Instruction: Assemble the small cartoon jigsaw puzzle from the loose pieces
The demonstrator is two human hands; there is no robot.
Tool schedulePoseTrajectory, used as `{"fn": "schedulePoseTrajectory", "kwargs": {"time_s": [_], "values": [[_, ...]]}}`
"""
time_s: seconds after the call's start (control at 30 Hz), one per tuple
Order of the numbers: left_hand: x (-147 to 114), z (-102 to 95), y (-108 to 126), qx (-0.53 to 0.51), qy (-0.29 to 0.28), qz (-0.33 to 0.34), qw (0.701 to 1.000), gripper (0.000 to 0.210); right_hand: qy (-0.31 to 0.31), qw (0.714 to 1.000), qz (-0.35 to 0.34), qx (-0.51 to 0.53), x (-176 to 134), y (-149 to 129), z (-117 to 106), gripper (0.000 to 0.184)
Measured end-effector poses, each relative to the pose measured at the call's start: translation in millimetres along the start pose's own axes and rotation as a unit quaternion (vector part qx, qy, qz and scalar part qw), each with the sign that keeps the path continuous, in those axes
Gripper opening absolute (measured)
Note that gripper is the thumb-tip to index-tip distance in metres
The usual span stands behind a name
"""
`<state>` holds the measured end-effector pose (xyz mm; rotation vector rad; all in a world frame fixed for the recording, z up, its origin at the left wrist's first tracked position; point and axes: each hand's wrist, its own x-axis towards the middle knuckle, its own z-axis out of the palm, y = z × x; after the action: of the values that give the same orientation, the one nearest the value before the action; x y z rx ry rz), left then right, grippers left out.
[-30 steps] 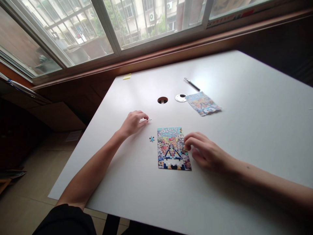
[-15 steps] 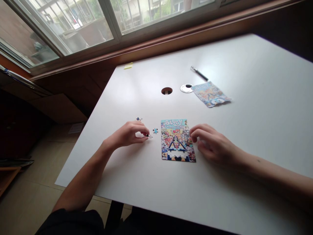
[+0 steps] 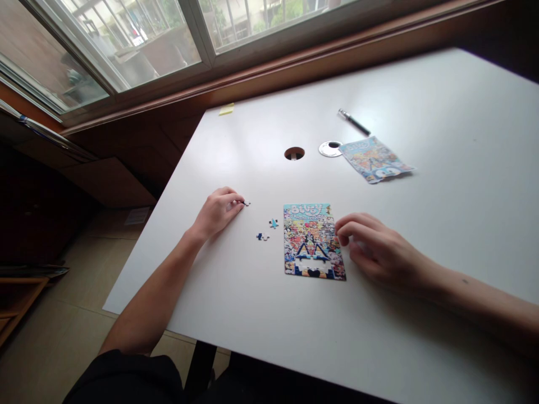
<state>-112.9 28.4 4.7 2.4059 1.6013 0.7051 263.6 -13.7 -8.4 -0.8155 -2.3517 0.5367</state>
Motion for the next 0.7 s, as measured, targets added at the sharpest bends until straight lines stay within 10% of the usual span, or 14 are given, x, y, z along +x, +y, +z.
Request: {"fn": "schedulePoseTrajectory", "kwargs": {"time_s": [0.7], "values": [[-2, -18.6, 23, -0.058, -0.107, 0.157, 0.98, 0.012, -0.002, 1.0, 0.004, 0.003, 0, 0, 0, 0.033]]}}
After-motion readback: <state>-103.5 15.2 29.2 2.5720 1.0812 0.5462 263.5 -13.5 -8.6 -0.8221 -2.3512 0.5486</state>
